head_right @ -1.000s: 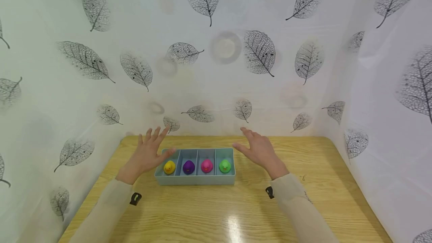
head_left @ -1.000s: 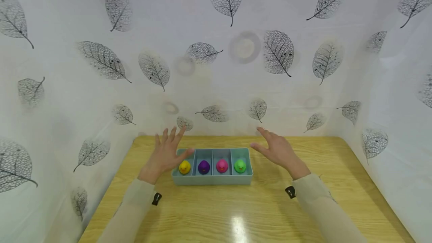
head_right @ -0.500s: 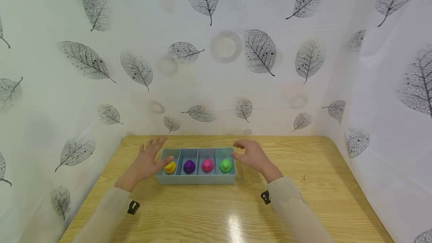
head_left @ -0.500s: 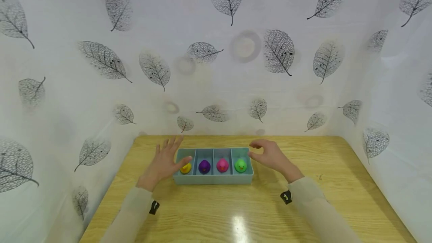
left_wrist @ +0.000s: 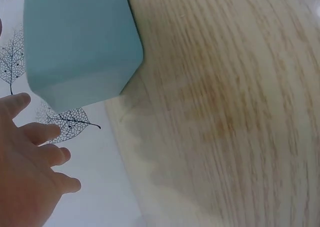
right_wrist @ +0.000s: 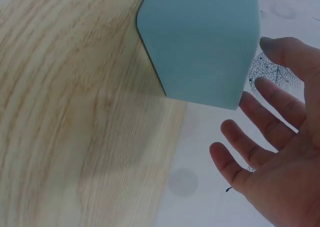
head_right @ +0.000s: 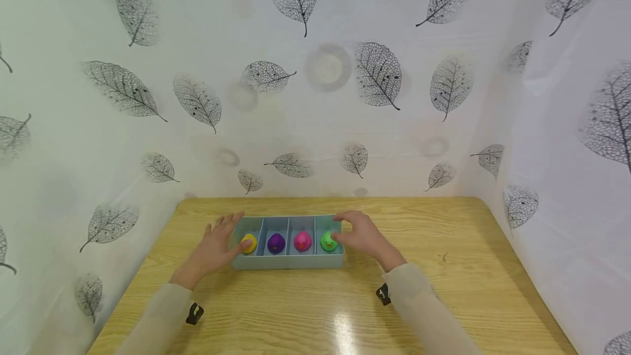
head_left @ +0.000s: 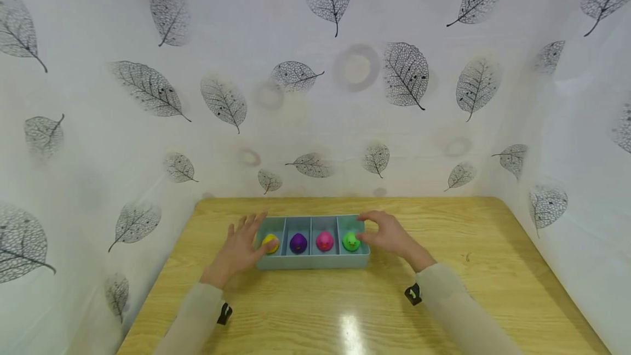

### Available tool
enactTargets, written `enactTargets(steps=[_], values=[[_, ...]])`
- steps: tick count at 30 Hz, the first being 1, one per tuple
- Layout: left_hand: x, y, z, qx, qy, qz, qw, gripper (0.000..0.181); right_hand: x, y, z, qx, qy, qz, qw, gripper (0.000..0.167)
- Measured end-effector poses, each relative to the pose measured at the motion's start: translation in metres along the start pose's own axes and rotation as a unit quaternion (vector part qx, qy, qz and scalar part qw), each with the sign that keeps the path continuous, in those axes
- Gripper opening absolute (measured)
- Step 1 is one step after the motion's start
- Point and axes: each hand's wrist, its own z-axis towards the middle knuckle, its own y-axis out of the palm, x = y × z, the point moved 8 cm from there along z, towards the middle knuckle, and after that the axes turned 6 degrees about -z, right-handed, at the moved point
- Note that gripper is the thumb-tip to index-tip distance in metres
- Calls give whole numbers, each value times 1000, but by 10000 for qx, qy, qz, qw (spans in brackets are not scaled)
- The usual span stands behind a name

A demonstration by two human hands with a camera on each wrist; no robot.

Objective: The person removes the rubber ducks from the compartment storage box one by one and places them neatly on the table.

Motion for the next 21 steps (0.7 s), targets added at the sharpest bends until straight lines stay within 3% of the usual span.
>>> enactTargets(steps=[7, 21], values=[[0, 8, -2, -94, -56, -157, 9998, 84, 0, 13, 3, -310, 55, -24, 9995, 49], [-12, 16, -4, -210, -124, 10, 9997, 88, -3, 23, 8, -423, -188, -914, 9947, 51]])
